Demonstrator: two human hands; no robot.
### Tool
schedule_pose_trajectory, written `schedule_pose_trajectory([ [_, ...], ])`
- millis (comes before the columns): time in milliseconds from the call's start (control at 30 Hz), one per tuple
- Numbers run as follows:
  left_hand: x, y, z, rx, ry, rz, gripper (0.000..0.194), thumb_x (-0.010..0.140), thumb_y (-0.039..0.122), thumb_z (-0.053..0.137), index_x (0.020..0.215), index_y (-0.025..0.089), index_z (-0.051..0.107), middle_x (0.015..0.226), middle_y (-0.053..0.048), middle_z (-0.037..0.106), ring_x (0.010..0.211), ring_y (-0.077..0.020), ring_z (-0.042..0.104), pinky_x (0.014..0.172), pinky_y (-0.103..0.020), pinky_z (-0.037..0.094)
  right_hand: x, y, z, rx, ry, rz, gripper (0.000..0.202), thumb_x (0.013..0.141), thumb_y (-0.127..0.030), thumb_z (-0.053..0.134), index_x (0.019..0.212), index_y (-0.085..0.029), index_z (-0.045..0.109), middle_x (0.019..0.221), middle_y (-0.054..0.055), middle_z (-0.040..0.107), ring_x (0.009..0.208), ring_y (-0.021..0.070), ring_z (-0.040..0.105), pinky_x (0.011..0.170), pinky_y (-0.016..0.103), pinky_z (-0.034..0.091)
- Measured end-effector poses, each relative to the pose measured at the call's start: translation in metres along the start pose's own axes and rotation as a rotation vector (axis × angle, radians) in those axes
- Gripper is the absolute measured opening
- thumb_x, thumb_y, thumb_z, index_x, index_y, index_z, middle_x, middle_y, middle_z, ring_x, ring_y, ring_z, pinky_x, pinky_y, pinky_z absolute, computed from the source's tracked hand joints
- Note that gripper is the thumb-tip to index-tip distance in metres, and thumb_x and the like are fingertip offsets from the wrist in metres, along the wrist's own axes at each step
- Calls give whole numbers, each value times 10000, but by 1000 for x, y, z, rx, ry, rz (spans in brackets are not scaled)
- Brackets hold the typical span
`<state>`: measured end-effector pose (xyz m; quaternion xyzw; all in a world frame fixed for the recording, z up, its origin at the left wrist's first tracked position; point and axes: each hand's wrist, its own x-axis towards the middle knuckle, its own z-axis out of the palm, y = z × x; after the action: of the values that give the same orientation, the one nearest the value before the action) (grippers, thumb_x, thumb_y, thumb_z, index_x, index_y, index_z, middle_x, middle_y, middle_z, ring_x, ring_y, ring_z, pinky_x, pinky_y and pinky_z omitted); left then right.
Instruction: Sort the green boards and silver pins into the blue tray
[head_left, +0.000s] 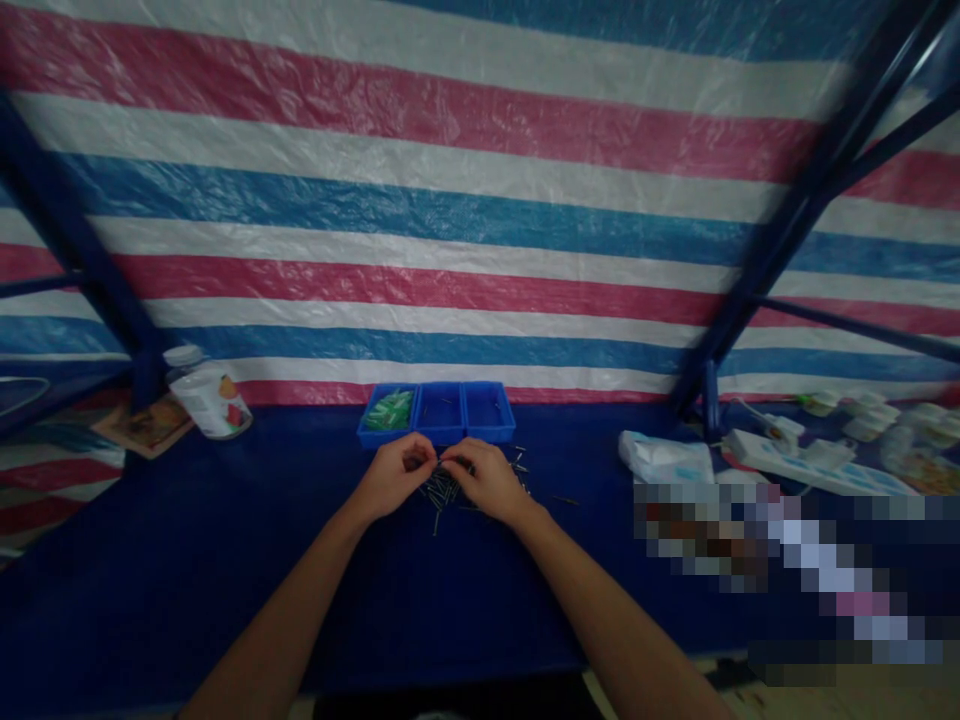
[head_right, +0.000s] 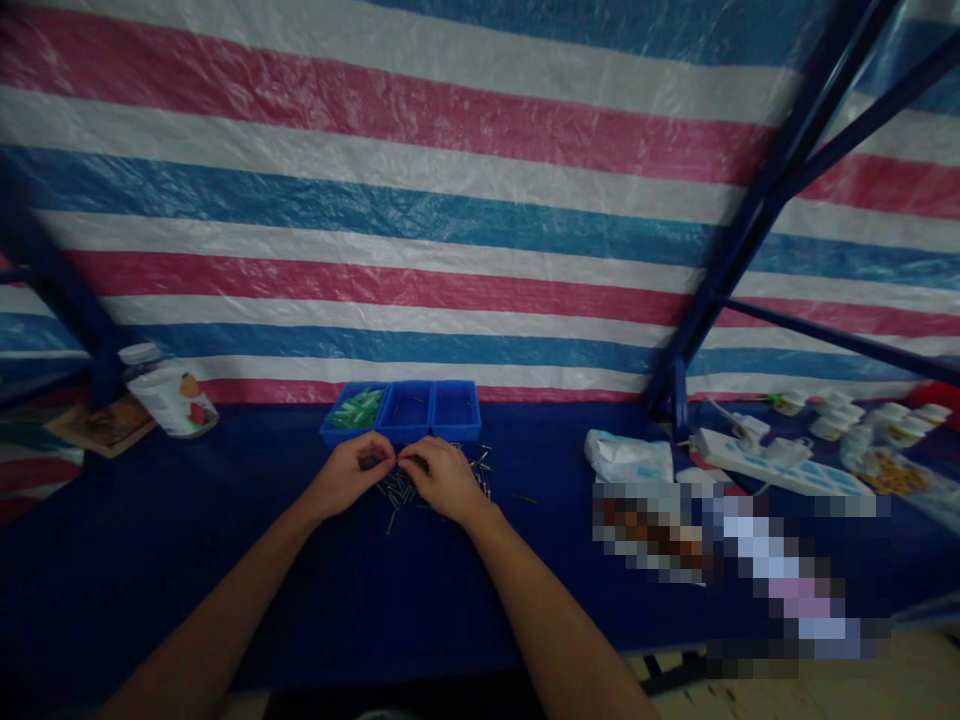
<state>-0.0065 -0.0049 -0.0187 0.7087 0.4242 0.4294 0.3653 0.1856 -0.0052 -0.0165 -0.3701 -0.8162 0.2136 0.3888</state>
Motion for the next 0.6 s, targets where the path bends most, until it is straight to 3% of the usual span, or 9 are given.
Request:
schedule_pose_trajectory([
  [133, 1, -2, 3, -110, 5, -14, 141, 760, 288, 674, 773, 175, 590, 759, -6, 650, 703, -135, 611, 701, -283, 492, 1, 1, 1, 41, 74, 46, 143, 889, -277, 613, 969, -224, 720, 898, 47, 717, 806, 168, 633, 769, 309, 455],
  [367, 4, -4, 0, -265, 100, -23, 205, 681, 291, 761, 728, 167, 605, 764, -14, 680, 708, -138, 637, 720, -286, 500, 5, 4, 5, 149, 81, 105, 126, 863, -277, 640, 924, -213, 730, 878, 39, 738, 773, 159, 644, 734, 289, 463],
  [600, 4, 1, -2, -276, 174, 26, 203, 682, 293, 769, 707, 172, 608, 742, -15, 676, 696, -144, 638, 710, -294, 508, 14, -7, 6, 258, 100, 137, 141, 858, -307, 622, 873, -209, 722, 801, 14, 713, 696, 140, 597, 657, 270, 436],
])
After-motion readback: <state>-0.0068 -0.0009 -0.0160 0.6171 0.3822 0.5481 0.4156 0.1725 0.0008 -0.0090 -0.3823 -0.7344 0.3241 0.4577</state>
